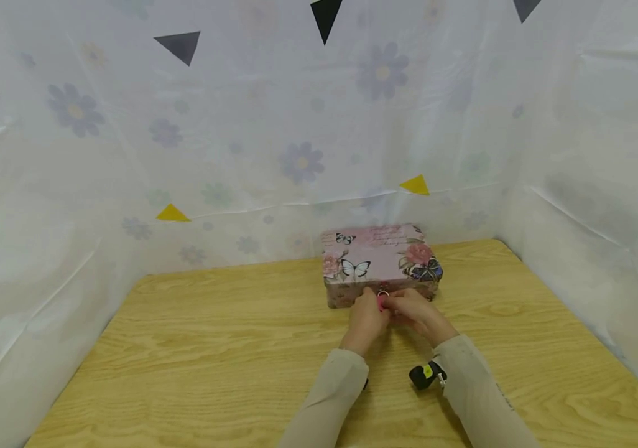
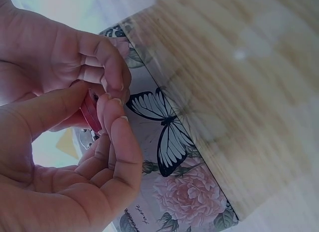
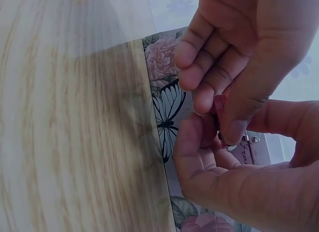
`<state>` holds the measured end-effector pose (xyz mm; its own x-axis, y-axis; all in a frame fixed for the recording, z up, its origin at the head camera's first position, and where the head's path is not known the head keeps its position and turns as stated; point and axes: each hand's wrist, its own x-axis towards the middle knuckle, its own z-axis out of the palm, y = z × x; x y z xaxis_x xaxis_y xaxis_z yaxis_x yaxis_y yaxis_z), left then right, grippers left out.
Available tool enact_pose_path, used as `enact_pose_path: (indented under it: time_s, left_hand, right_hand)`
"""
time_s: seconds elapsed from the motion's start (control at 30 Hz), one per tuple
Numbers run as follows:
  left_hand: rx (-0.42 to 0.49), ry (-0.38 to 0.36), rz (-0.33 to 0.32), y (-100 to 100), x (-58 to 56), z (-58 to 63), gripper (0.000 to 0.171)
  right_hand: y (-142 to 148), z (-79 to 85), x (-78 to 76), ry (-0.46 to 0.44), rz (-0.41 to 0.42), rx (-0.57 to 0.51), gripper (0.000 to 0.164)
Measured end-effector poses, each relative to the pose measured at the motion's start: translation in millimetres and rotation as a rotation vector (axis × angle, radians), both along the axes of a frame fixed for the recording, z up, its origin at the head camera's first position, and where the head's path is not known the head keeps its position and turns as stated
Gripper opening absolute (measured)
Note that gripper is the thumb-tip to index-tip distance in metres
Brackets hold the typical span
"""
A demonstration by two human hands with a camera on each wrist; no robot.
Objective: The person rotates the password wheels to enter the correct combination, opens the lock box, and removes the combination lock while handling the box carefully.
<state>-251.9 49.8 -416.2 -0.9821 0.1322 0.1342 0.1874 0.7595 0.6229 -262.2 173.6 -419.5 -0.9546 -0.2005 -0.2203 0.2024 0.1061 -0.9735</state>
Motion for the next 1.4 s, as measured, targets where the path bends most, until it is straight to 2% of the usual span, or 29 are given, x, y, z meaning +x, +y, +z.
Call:
enact_pose_path:
  time_s: [0.3, 0.6, 0.73, 1.0, 1.4]
  left_hand:
    - [0.002, -0.011, 0.01, 1.3, 0.6, 0.9, 0.031]
    - [-0.011, 0.006, 0.009, 0.4, 1.6, 1.8, 0.03]
    - [-0.006, 0.014, 0.004, 0.1, 1.5, 1.8, 0.028]
    - [0.012, -0.028, -0.002, -0.3, 0.9, 2.4, 0.028]
    - [-0.009, -0.012, 0.006, 0.2, 2.5, 2.2, 0.027]
  right_hand:
    - [2.6, -1.4, -0.5, -0.037, -0.022, -0.039, 0.023]
    - [3.1, -0.8, -0.1, -0.017, 0.019, -0.006, 0.024]
    - [2.8, -1.4, -1.1, 0.002, 0.018, -0.004, 0.022]
    - [1.8, -2.9, -1.7, 0.007, 0.007, 0.021, 0.025]
    - [1.3, -2.4, -0.9, 0.005, 0.0, 0.004, 0.027]
